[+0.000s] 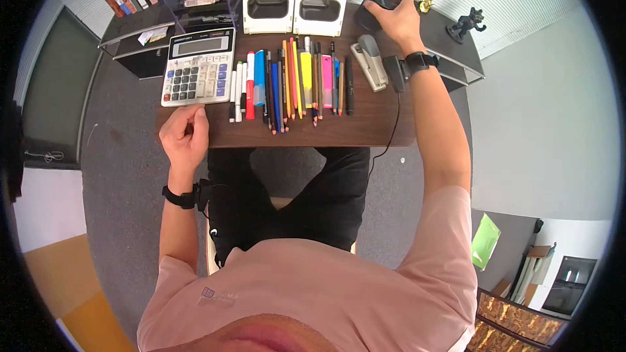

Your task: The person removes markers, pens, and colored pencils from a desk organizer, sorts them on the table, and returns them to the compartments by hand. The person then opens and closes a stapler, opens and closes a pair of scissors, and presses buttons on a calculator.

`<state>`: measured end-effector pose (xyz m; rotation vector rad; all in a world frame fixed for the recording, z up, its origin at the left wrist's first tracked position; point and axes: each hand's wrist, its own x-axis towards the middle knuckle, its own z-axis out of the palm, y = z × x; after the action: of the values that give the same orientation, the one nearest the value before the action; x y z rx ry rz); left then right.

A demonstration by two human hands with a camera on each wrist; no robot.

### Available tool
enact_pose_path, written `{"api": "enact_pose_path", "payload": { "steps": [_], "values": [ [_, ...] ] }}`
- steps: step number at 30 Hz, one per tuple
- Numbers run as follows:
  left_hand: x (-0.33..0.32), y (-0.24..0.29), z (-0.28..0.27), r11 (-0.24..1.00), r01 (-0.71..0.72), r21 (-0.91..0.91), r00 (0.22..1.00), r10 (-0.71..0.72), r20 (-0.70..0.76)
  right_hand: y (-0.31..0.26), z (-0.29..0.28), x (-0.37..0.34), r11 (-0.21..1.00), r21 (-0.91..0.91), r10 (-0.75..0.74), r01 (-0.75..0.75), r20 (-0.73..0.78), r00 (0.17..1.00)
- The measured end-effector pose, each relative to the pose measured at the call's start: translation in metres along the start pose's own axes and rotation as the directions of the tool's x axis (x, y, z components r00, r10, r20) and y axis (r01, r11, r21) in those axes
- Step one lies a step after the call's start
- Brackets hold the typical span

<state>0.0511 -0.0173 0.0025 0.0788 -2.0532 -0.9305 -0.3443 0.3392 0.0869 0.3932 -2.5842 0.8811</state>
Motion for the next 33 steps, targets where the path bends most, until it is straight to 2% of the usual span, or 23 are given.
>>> {"api": "enact_pose_path", "payload": {
  "steps": [2,5,9,11,15,17,18,21,22,24,26,28,30,32,33],
  "values": [
    [0.001,0.002,-0.001,0.998,-0.054,0.030,0.998,0.053,0.018,0.001,0.010,0.004,0.995,-0.103,0.016,-0.011,0.053,0.998],
    [0.002,0.002,-0.001,0.998,-0.060,0.036,0.998,0.059,0.005,-0.005,0.009,-0.001,0.999,-0.053,0.001,0.004,0.099,0.995],
    [0.005,0.003,0.000,0.995,-0.086,0.048,0.996,0.086,0.013,-0.004,0.004,-0.003,0.995,-0.099,-0.003,0.017,0.135,0.991],
    [0.004,0.005,0.000,0.996,-0.053,0.070,0.998,0.051,0.022,-0.007,0.003,-0.009,0.994,-0.110,-0.004,0.023,0.164,0.986],
    [0.003,0.004,0.000,0.995,-0.049,0.085,0.999,0.047,0.024,0.007,0.001,-0.016,0.991,-0.109,-0.059,0.071,0.114,0.992],
    [0.003,0.002,0.001,0.995,-0.043,0.086,0.999,0.041,0.022,0.010,-0.006,-0.031,0.991,0.127,0.039,-0.042,0.033,0.999],
    [0.002,0.001,0.001,0.995,-0.046,0.089,0.999,0.044,0.025,0.010,-0.009,-0.041,0.990,0.131,0.041,-0.045,0.031,0.999],
    [0.003,0.002,0.003,0.993,-0.071,0.093,0.997,0.070,0.017,0.017,-0.017,-0.083,0.940,0.336,0.085,-0.062,-0.052,0.995],
    [0.003,0.003,0.003,0.993,-0.052,0.105,0.999,0.051,0.016,0.017,-0.019,-0.098,0.939,0.337,0.095,-0.070,-0.059,0.994],
    [0.005,0.003,0.005,0.992,-0.043,0.118,0.999,0.039,0.032,0.015,-0.022,-0.130,0.890,0.428,0.152,-0.156,0.044,0.987],
    [0.003,0.002,0.005,0.992,-0.026,0.123,1.000,0.024,0.014,0.011,-0.026,-0.157,0.894,0.409,0.179,-0.183,0.048,0.983],
    [0.002,0.002,0.004,0.988,-0.010,0.151,0.999,0.004,0.039,0.014,-0.022,-0.177,0.934,0.346,0.079,-0.087,0.037,0.996],
    [0.001,0.001,0.002,0.982,0.019,0.188,0.998,-0.030,0.057,0.012,-0.021,-0.188,0.929,0.359,0.084,-0.093,0.041,0.996],
    [0.000,0.000,0.003,0.980,0.028,0.196,0.999,-0.036,0.037,0.008,-0.022,-0.194,0.960,0.274,-0.044,0.050,-0.029,0.999],
    [0.001,0.000,0.005,0.977,0.015,0.211,1.000,-0.020,0.022,0.012,-0.021,-0.193,0.951,0.309,-0.023,0.027,-0.017,1.000]
  ]
}}
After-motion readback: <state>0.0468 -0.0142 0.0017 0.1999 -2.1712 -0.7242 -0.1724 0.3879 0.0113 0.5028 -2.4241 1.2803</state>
